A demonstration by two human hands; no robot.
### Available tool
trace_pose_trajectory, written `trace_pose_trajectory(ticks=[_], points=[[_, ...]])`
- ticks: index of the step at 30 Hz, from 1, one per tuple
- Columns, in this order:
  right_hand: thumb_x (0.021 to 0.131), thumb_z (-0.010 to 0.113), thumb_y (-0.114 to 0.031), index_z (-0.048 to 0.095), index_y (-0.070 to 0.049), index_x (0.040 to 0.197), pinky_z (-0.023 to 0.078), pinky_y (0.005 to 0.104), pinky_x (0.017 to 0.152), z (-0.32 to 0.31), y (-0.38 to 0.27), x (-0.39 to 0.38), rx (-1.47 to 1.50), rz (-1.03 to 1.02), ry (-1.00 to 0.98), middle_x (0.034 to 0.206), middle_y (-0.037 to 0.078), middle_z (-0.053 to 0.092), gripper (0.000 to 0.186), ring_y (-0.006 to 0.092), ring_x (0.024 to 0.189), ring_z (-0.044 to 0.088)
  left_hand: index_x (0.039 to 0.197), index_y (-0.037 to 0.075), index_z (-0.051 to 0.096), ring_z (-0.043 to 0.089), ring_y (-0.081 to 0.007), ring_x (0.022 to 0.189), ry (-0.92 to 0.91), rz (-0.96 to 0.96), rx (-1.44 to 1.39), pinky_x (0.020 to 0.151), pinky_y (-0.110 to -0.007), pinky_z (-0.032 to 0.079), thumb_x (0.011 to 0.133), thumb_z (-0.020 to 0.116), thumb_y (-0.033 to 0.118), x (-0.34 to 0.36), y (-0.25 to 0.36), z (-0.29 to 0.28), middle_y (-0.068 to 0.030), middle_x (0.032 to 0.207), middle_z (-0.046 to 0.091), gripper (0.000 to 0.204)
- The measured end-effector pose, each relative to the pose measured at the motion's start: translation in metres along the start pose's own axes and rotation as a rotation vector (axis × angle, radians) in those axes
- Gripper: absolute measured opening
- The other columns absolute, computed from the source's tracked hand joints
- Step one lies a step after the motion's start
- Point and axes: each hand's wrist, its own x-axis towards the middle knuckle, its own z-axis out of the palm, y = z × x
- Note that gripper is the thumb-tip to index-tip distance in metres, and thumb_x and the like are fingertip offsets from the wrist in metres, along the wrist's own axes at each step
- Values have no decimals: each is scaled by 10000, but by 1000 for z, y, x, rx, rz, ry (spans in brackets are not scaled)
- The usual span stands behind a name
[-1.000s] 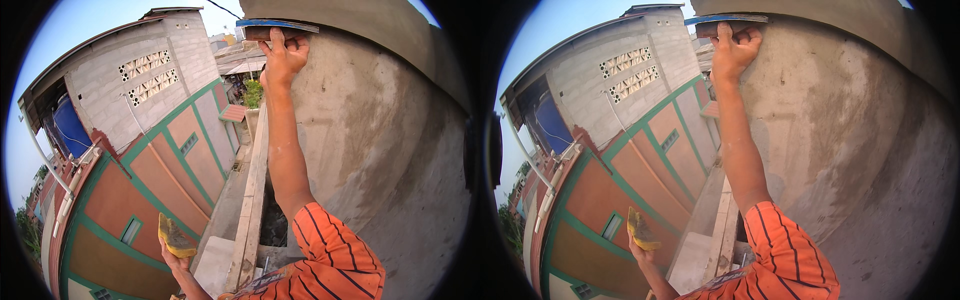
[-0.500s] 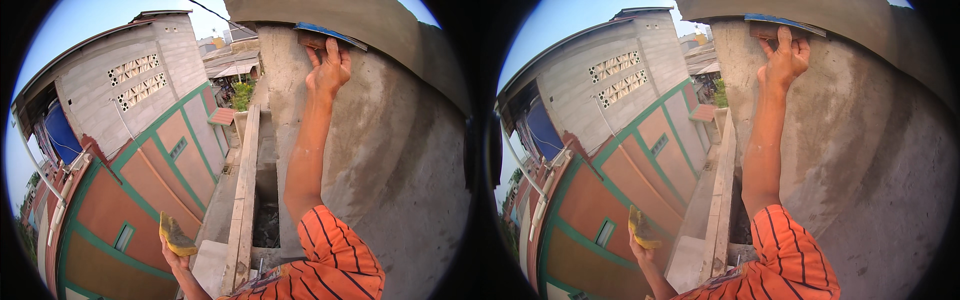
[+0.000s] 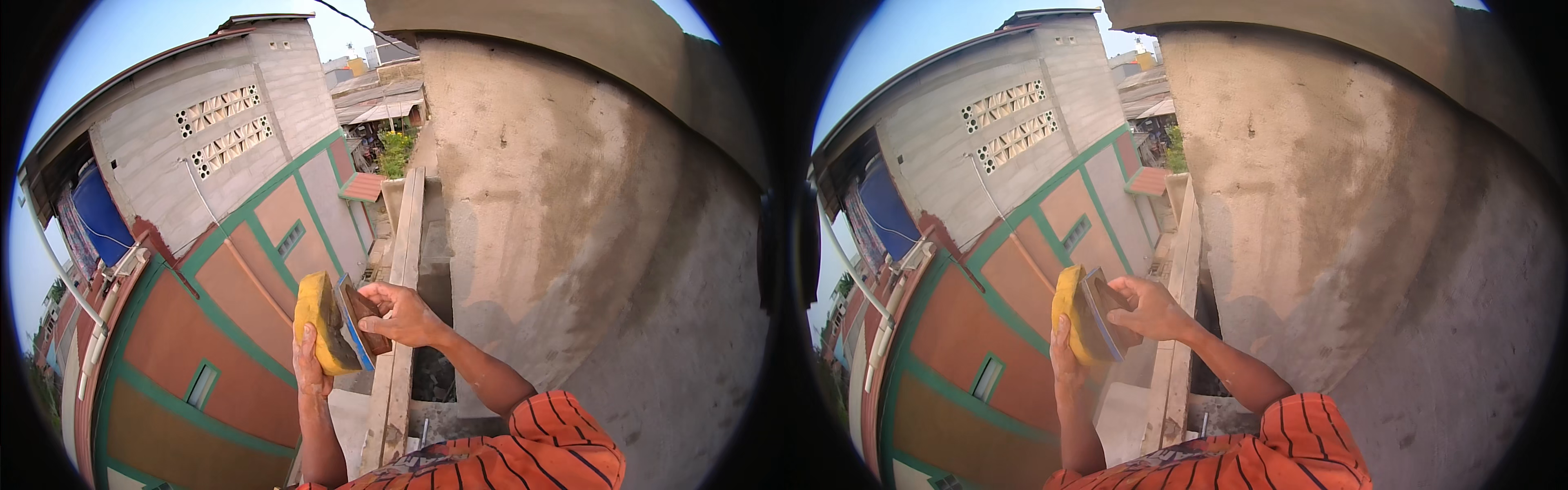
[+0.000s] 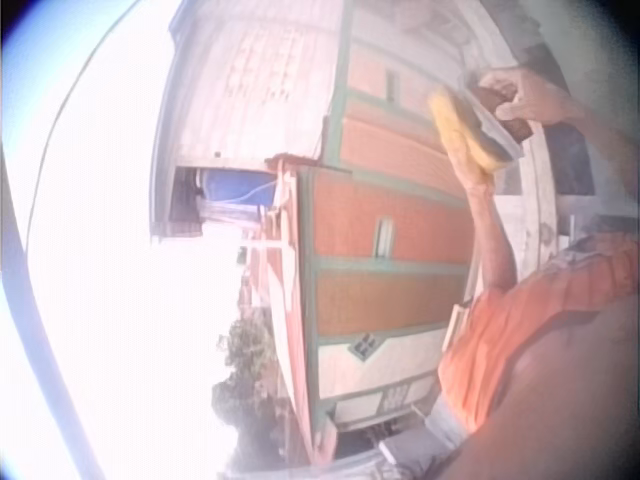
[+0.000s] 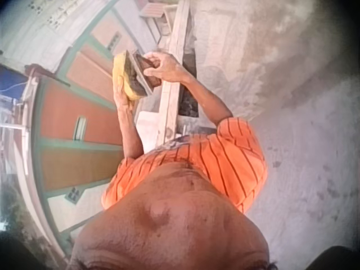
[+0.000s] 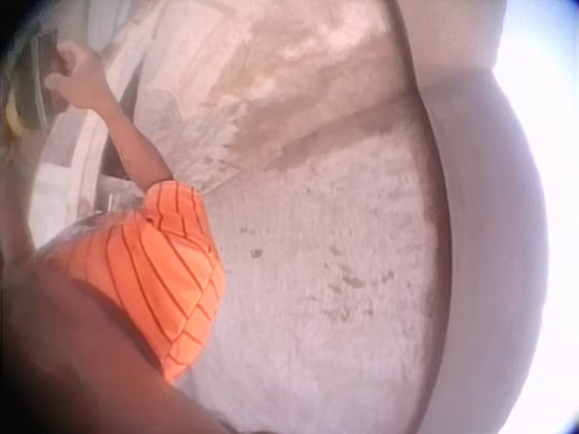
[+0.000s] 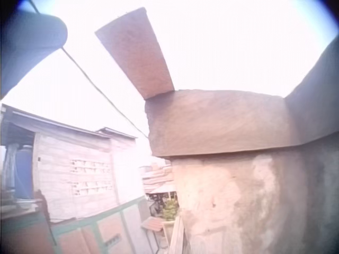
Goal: The person smooths a freshly plastered concrete wall using a trowel and a sponge. They repeatedly scrape the surface with the trowel to level the plaster and wipe the wall with the sponge to clean off excess material.
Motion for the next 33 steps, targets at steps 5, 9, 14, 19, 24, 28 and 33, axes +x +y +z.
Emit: trace_pose_trajectory(ticks=[5,9,14,19,24,28,33], points=[[799,725,-139,545,10,1200,514,306,805,15,-5,16,-87,-29,82,1082,108,634,464,140,905,627,1288,43,419,547,-137,984,-59,153,202,853,-292,470,950,571,310,-7,-9,2,-66,1124,549,457],[789,704,-147,522,38,1203,531,316,804,-7,-17,49,43,-177,221,1132,184,616,489,209,977,640,1276,48,428,516,-122,1001,-133,99,283,879,-276,430,940,590,311,-17,-2,-4,-46,1116,545,456],[827,690,-31,423,10,1223,555,324,795,-71,-84,97,470,-792,575,1101,132,584,480,196,983,623,1267,43,457,509,-114,993,-125,28,296,879,-265,421,925,608,295,-36,-16,-21,-36,1117,546,451],[834,652,15,419,-51,1197,568,427,813,-109,-124,127,674,-1022,654,1112,108,563,437,222,1009,603,1265,49,467,510,-117,998,-19,-29,297,885,-266,417,921,609,294,-48,-18,-41,-37,1111,551,445],[824,671,15,340,-8,1229,564,458,830,-116,-141,144,735,-1021,677,1175,154,506,524,249,1034,580,1268,52,468,515,-121,1003,12,-36,260,880,-268,422,916,617,293,-51,-19,-60,-39,1114,552,452],[826,672,5,316,5,1195,574,459,817,-111,-154,149,743,-994,760,1141,166,512,513,252,1025,579,1280,47,460,518,-126,1021,11,-70,250,886,-268,420,913,622,297,-50,-20,-59,-42,1132,553,473],[827,676,-5,306,19,1162,583,468,795,-115,-169,153,749,-988,796,1095,177,526,500,245,985,591,1293,46,449,522,-130,1036,-7,-75,236,894,-269,420,910,626,299,-51,-18,-53,-49,1153,552,492]])
